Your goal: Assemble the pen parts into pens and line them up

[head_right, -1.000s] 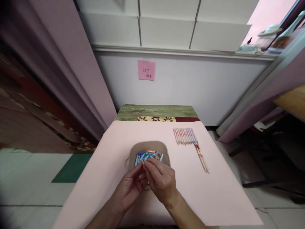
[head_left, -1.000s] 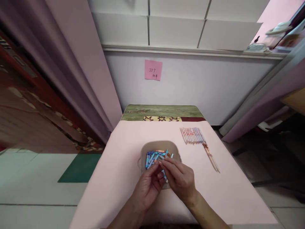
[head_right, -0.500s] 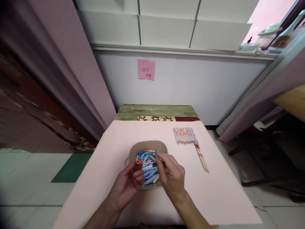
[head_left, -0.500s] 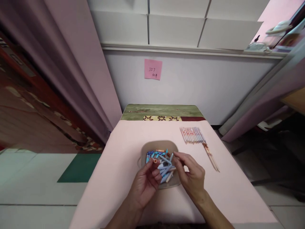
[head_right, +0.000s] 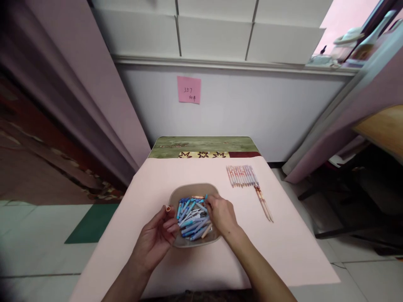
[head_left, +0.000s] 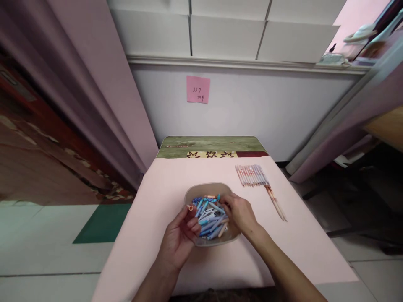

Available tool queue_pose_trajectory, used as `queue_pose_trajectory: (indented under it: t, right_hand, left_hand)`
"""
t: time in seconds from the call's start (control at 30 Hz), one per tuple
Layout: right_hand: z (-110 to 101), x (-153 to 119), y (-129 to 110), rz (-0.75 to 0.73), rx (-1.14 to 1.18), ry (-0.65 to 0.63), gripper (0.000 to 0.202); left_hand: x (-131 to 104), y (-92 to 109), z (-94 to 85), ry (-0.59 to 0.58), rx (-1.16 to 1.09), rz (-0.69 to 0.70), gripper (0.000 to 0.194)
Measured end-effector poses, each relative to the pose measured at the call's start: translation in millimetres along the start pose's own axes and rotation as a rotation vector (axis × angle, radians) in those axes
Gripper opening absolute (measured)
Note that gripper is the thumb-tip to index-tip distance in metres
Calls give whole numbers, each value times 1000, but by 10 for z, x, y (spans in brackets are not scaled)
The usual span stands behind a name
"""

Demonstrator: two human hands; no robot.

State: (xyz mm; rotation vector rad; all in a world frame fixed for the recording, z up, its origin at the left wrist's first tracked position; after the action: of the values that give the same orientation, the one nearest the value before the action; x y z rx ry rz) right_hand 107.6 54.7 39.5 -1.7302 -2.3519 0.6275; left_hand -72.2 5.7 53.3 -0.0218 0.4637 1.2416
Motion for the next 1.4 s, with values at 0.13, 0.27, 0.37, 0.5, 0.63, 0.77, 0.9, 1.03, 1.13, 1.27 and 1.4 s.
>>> queue_pose_trajectory:
  t: [0.13,0.27,0.37,0.5,0.63,0.77,0.9,1.03,1.13,1.27,1.4]
  right_hand:
    - [111,193,-26,-1,-134,-148,20]
    - [91,310,29,42,-204,-163,24]
    - [125,347,-14,4,-213,-196,23]
    - [268,380,-145,-63,-231,-246,23]
    - [413,476,-257,-113,-263,-258,25]
    - [499,566,-370,-170,-267,-254,20]
    - [499,597,-454,-174,-249,-183,22]
    - [468,651,-443,-177,-285,-237,16]
    - [389,680,-347,-150,-329,-296,18]
    - [289,643,-193,-71,-365,-321,25]
    - [330,589,-144,11,-385,-334,24]
  left_hand:
    - [-22,44,-25,16,5,13,8]
    - [-28,92,-53,11,-1,35,4]
    - [-25,89,-62,10,7,27,5]
    - [-24,68,-71,14,27,15,5]
    - [-33,80,-81,22,39,24,7]
    - [-43,103,-76,21,28,36,7]
    - [-44,115,-78,17,30,32,9]
    - [-37,128,-95,29,39,34,6]
    - [-30,135,-102,34,37,37,5]
    - [-13,130,-110,35,35,25,3]
    - [5,112,-115,43,50,15,3]
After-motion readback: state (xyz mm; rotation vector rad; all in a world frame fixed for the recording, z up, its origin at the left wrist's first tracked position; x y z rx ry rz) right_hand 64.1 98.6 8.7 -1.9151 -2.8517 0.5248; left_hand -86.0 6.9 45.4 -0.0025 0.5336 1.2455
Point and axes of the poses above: each hand's wrist, its own x-axis towards the middle knuckle, its own z-axis out of the palm, y = z × x, the point moved 4 cm from there along x, towards the middle knuckle, and after that the axes turned 12 degrees about -y, right-handed, at the moved point
